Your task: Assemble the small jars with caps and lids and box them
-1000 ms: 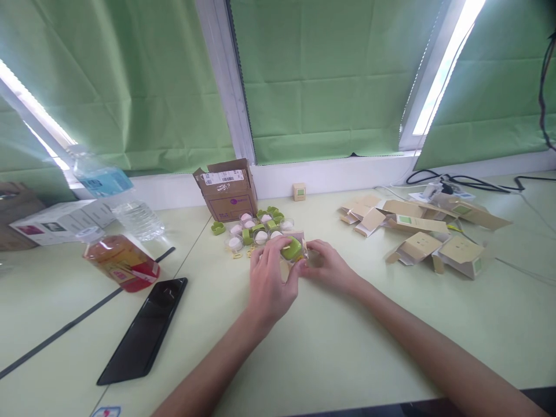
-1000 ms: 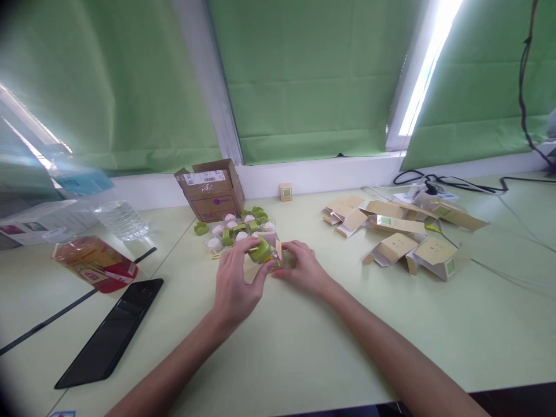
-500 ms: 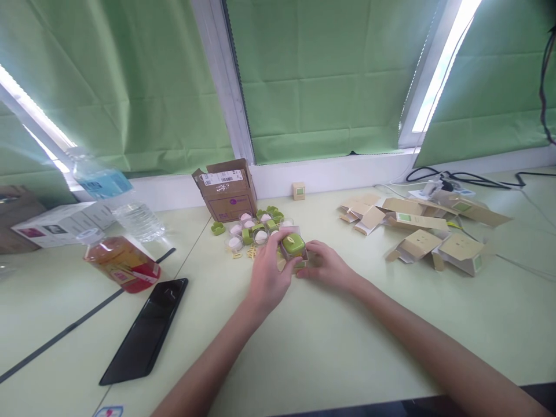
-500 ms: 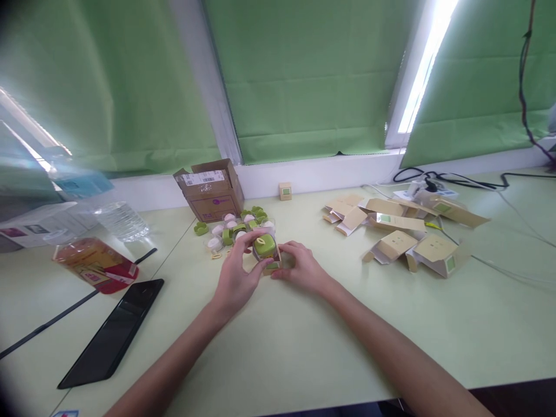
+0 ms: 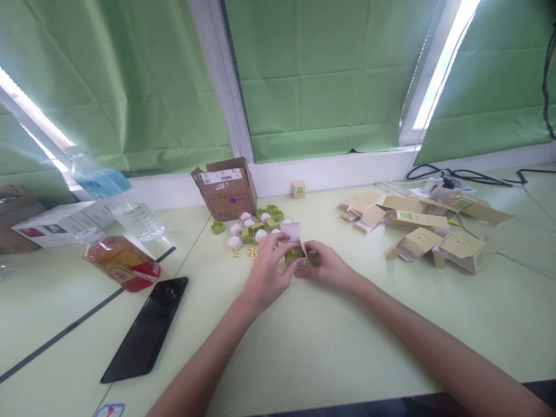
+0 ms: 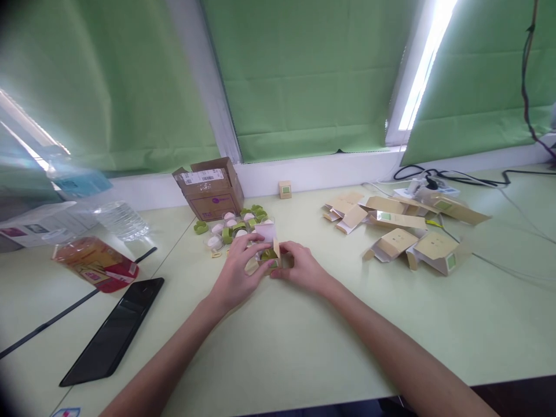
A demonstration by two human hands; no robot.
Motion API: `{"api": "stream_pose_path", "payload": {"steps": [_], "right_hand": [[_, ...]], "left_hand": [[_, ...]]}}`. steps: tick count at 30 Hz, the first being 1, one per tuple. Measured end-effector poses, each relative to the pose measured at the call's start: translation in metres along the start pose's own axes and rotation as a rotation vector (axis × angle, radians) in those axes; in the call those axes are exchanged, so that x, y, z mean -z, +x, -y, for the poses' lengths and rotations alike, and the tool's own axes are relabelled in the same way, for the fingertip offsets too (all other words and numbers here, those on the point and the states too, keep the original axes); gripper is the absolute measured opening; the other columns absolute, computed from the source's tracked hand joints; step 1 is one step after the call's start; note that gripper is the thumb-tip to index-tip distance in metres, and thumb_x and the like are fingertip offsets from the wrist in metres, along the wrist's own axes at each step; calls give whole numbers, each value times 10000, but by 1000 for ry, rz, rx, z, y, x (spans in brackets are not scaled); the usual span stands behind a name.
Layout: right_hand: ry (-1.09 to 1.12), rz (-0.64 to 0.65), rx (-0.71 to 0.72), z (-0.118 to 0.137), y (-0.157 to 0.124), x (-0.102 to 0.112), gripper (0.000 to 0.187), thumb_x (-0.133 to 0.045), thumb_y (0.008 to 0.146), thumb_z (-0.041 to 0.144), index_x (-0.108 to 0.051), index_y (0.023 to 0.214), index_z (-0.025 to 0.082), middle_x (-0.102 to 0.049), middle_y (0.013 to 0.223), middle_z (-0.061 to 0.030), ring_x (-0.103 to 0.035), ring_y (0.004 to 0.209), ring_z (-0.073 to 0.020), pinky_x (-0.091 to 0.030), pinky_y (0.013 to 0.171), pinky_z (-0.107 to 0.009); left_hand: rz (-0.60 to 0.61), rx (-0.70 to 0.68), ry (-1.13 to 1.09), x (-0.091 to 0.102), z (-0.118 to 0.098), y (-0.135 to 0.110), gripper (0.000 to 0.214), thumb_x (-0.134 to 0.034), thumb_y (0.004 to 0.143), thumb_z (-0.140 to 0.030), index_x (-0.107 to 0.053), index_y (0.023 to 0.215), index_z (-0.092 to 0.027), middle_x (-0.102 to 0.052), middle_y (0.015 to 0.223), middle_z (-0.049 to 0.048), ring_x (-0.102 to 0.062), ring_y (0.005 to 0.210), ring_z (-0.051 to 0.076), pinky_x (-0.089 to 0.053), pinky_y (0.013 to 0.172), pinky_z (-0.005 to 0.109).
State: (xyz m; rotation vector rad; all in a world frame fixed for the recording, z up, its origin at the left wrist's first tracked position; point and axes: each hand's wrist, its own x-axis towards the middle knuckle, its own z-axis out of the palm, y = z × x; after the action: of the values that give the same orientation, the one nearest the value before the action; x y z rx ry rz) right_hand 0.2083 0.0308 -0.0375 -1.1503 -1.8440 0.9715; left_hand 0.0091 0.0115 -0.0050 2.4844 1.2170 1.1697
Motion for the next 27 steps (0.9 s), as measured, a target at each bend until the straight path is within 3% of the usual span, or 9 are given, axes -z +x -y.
{"api": "stream_pose_path", "payload": {"steps": [3,6,9,12,16,20,24,27], "right_hand": [[13,-3,0,1,-1,-1,504,-847,729,382,-688,1182,230,-706,1150,-51,-624,1003,-234,-489,870,-371],[14,-7,18,-1,0,-1,513,-850,730,378,-681,1194,238,-706,1148,-45,-629,1017,-237,-491,882,-373],[-22,-6,46,-4,-1,0,659,-847,746,395,-577,1336,277,-696,1157,-39,-644,1026,-236,-503,894,-389],[-71,-65,117,-8,-2,3,782,-860,739,443,-449,1384,281,-676,1175,-56,-650,1076,-252,-521,931,-431],[-165,-179,342,-6,-3,10,516,-780,851,448,-510,1249,260,-639,1208,-92,-629,1146,-266,-535,968,-455],[-244,-167,553,-3,-4,9,287,-653,966,325,-615,1246,273,-593,1263,-112,-610,1189,-253,-540,1010,-440],[-219,-174,550,-4,-4,5,254,-659,966,306,-679,1217,270,-608,1257,-113,-619,1198,-251,-555,1013,-430],[-158,-169,509,-4,-4,6,241,-676,957,304,-701,1194,273,-651,1275,-94,-625,1229,-246,-535,1060,-429]], "left_hand": [[-81,16,-60,-6,2,-4,373,-699,907,-242,-609,1269,-250,-551,1354,117,-514,1312,276,-487,1060,464],[-238,85,-187,-14,4,-8,533,-759,862,-279,-516,1336,-249,-533,1364,129,-530,1288,274,-567,932,403],[-311,121,-247,-21,6,-11,472,-780,847,-293,-535,1245,-230,-581,1255,110,-599,1147,242,-590,820,350],[-263,44,-153,-23,9,-14,320,-753,878,-272,-597,1154,-225,-626,1227,96,-616,1130,235,-579,819,342],[-201,-51,-29,-21,15,-16,305,-701,927,-254,-622,1221,-234,-688,1183,85,-636,1114,239,-560,862,365],[-177,-14,-86,-14,19,-14,230,-681,945,-266,-657,1168,-216,-724,1092,71,-661,928,196,-554,797,335],[-189,45,-225,-14,21,-12,124,-675,952,-288,-704,1044,-209,-735,990,46,-648,810,154,-550,777,307],[-304,114,-365,-17,21,-11,165,-671,955,-310,-677,1083,-206,-709,1051,66,-654,883,161,-556,765,290]]}}
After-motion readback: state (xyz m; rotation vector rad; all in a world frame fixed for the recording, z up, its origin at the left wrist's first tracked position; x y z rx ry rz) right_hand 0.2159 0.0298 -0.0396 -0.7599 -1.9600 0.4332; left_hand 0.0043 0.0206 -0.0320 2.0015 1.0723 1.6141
